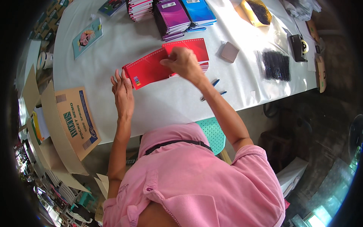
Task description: The person assembles spiral-bound notebooks by inserting metal coils into the punched holes of stacked paper. They use pliers to secure the ends of the coils and trim excess wire. The person handles multiple notebooks of different colors, stacks them, and places some into a cardboard box.
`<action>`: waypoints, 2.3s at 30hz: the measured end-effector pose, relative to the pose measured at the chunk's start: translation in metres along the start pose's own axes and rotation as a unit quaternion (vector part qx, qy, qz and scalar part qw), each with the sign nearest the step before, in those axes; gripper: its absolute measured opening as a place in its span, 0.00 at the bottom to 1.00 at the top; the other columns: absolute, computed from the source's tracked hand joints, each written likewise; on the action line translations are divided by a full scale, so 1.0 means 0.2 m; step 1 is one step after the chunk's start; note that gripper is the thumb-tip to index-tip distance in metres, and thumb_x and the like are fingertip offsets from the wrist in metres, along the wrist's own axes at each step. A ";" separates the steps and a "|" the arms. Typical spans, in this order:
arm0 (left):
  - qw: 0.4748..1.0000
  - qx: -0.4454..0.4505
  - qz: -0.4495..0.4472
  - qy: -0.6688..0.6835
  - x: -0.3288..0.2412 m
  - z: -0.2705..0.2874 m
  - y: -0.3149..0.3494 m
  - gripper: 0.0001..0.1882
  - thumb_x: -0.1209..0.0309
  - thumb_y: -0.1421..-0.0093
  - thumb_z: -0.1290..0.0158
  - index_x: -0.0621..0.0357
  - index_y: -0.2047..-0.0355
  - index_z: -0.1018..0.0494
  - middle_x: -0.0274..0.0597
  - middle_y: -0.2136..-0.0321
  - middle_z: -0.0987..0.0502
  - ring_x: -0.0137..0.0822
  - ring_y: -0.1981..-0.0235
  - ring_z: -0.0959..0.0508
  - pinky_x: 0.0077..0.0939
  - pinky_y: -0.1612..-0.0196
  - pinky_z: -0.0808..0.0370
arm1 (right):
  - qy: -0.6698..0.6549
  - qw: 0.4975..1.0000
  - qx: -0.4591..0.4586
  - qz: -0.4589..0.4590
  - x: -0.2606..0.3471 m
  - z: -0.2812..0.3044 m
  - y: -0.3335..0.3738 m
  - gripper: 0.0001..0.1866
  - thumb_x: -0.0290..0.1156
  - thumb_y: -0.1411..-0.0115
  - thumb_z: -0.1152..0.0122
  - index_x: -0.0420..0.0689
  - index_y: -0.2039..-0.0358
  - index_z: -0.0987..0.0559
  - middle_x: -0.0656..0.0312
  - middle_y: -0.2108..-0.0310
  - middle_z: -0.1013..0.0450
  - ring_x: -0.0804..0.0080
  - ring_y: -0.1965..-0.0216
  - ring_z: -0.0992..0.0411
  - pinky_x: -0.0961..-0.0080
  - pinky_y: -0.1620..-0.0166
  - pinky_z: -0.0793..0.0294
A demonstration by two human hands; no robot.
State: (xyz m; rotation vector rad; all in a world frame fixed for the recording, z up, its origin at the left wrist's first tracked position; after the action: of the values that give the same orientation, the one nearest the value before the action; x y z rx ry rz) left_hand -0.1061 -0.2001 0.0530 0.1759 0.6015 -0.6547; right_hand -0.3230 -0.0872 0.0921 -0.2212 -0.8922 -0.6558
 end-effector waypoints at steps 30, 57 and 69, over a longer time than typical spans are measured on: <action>0.970 -0.077 0.081 0.215 -0.04 -0.05 -0.02 0.35 0.58 0.30 0.58 0.60 0.31 0.58 0.56 0.30 0.57 0.49 0.29 0.56 0.45 0.32 0.48 | 0.238 0.949 -0.205 0.026 -0.20 0.28 0.06 0.33 0.45 0.40 0.37 0.34 0.45 0.33 0.45 0.49 0.32 0.51 0.43 0.37 0.56 0.43 0.37; 0.844 0.119 0.225 0.472 0.06 -0.14 -0.08 0.43 0.38 0.34 0.62 0.59 0.32 0.51 0.45 0.33 0.45 0.37 0.34 0.42 0.35 0.32 0.49 | 0.001 0.989 -0.144 -0.020 -0.40 0.12 0.02 0.30 0.45 0.32 0.51 0.31 0.41 0.36 0.35 0.46 0.34 0.42 0.43 0.35 0.58 0.41 0.37; 0.757 0.176 0.247 0.579 0.53 -0.43 -0.07 0.30 0.51 0.31 0.59 0.59 0.38 0.43 0.38 0.39 0.37 0.35 0.38 0.39 0.38 0.33 0.46 | 0.269 0.963 -0.023 0.003 -0.93 -0.05 0.78 0.30 0.43 0.43 0.35 0.64 0.40 0.29 0.63 0.32 0.46 0.56 0.30 0.53 0.46 0.31 0.59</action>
State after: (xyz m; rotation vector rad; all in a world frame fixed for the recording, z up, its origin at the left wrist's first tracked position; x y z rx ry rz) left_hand -0.0885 -0.2367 -0.0781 1.1184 1.5539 -0.0466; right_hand -0.3039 0.1120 -0.0454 -0.0774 -0.3541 -0.6867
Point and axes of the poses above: each hand's wrist, its own y-axis away from the middle knuckle, its own z-axis out of the back of the hand, x = y × z, the point moved 6 cm from there along -y, towards the middle knuckle
